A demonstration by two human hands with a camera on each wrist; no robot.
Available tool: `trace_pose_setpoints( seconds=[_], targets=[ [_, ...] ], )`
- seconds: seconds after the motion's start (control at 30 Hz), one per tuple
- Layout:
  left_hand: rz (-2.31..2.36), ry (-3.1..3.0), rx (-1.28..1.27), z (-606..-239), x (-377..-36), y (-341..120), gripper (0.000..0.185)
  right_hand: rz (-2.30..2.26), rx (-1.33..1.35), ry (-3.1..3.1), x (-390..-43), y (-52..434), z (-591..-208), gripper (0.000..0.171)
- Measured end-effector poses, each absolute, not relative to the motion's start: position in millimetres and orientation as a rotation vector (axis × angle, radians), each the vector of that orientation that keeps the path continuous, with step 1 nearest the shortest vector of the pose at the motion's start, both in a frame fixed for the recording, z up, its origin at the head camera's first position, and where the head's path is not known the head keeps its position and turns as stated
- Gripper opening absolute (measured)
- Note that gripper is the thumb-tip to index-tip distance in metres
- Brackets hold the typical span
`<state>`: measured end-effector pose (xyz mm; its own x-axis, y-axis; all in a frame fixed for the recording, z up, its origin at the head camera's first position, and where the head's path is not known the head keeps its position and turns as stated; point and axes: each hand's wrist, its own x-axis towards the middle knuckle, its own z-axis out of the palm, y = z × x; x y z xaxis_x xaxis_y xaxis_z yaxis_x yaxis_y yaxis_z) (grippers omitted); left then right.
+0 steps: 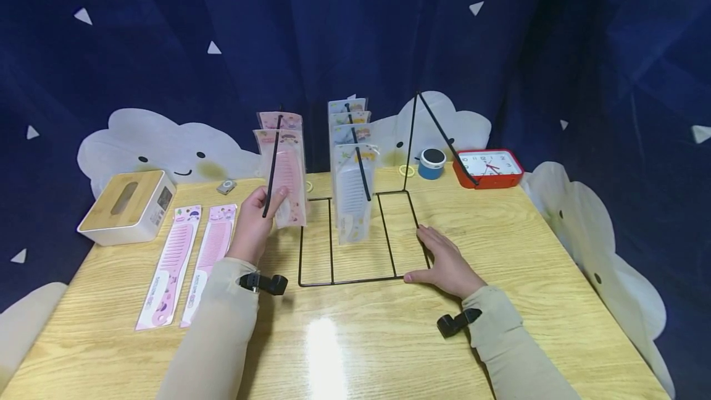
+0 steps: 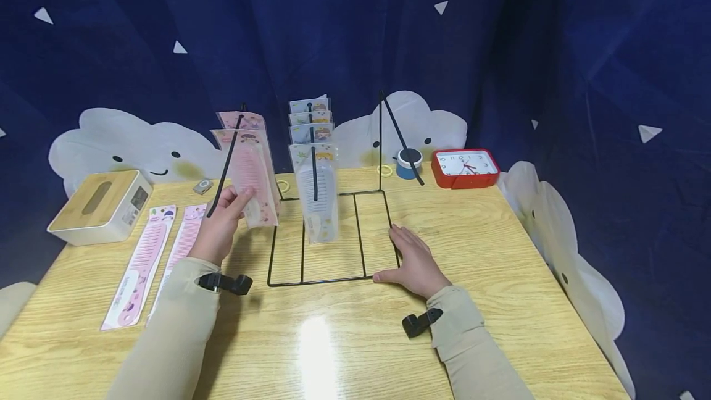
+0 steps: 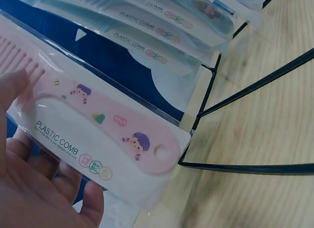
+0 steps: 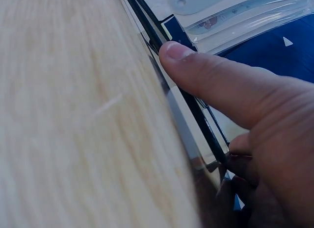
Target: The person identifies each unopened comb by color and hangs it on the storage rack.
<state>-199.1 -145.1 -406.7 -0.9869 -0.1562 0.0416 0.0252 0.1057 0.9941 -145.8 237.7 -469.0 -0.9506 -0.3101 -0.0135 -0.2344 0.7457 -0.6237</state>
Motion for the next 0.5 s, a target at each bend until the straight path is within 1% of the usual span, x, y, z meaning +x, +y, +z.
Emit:
trace_pose_setpoints(
  seconds=[0.23,0.5],
  targets=[
    [-1.980,-2.268,0.137,-405.6,-200.8,-148.3,0.037,-0.984,-0.443,2.830,-145.5,237.2,-468.3,0.113],
    [-1.953,-2.251,0.172,-416.2,-197.4,-164.0,0.034,-0.985,-0.435,2.824,-145.5,237.8,-469.2,0.113]
  ],
)
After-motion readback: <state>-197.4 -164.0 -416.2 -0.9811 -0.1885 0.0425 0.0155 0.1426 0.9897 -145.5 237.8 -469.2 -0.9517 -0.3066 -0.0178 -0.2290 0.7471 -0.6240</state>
